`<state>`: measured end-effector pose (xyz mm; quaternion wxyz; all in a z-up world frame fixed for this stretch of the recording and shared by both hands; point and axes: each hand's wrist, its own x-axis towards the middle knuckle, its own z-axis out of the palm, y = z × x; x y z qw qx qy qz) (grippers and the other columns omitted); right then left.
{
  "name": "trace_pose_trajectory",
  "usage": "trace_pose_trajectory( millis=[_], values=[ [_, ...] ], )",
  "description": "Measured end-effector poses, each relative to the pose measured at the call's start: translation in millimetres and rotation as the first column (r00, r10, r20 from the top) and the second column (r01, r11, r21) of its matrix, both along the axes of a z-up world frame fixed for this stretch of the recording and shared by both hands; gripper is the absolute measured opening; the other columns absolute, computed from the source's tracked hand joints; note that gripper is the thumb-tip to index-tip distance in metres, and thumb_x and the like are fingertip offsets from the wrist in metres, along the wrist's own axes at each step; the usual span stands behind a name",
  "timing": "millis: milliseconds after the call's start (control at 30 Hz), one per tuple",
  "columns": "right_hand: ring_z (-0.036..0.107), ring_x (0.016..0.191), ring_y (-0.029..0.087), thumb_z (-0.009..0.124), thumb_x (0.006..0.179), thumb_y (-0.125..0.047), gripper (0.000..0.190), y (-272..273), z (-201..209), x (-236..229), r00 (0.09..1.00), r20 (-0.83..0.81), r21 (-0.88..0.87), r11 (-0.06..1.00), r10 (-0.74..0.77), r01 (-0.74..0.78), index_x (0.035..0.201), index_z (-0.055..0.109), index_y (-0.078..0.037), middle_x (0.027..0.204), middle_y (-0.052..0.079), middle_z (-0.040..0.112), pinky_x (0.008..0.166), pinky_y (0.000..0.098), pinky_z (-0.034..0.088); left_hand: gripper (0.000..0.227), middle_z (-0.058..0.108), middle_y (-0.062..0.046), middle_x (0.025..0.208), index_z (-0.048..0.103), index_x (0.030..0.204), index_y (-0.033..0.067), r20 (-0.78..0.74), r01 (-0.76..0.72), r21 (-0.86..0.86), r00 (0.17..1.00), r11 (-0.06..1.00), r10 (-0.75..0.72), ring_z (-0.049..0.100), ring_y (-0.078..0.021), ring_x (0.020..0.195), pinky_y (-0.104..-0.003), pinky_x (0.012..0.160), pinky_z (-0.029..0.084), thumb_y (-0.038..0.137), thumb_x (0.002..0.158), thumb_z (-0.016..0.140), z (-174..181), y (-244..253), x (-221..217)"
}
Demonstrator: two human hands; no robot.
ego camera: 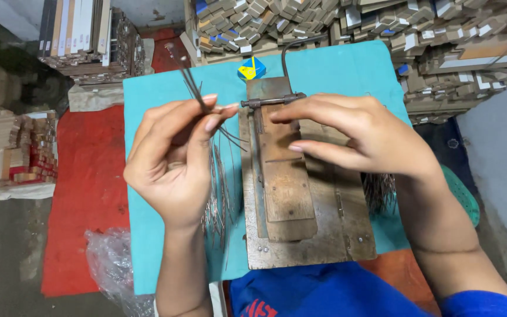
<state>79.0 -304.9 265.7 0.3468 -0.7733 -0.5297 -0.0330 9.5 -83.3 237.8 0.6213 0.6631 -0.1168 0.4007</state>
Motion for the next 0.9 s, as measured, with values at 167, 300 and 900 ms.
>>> trace_pose_trajectory(
  millis=[167, 300, 900],
  values=[
    [0.068, 0.125, 0.033, 0.075, 0.096, -0.017, 0.046, 23.4, -12.4, 13.7, 1.0, 0.008, 0.09, 0.996, 0.003, -0.004, 0.133, 0.056, 0.005, 0.136, 0.02, 0.066, 0.108, 0.0395, 0.051, 0.014, 0.072, -0.019, 0.109, 0.069, 0.113, -0.0035, 0.033, 0.054, 0.237, 0.997, 0.97, -0.063, 0.073, -0.0275, 0.1, -0.034, 0.096, 0.062, -0.008, 0.101, 0.07, 16.2, -8.3, 9.2],
    [0.074, 0.09, 0.021, 0.072, 0.098, -0.01, 0.016, 31.8, -29.9, 18.4, 0.993, -0.118, 0.132, 0.99, -0.029, 0.045, 0.11, 0.065, -0.002, 0.101, 0.01, 0.075, 0.077, 0.0317, 0.057, 0.014, 0.074, -0.017, 0.111, 0.069, 0.115, -0.0019, 0.045, 0.121, 0.306, 0.989, 0.944, -0.141, 0.071, -0.0274, 0.103, -0.034, 0.098, 0.059, -0.004, 0.102, 0.07, 13.3, -10.4, 20.0],
    [0.075, 0.092, 0.025, 0.071, 0.099, -0.006, 0.013, 4.2, -68.2, 49.5, 0.995, -0.096, 0.126, 0.992, -0.002, 0.014, 0.11, 0.073, 0.0, 0.103, 0.014, 0.077, 0.082, 0.0337, 0.056, 0.015, 0.073, -0.015, 0.117, 0.069, 0.12, 0.0006, -0.044, 0.312, 0.45, 0.944, 0.837, -0.328, 0.074, -0.0263, 0.108, -0.034, 0.099, 0.057, 0.0, 0.104, 0.068, 8.3, -12.1, 50.7]
  ],
)
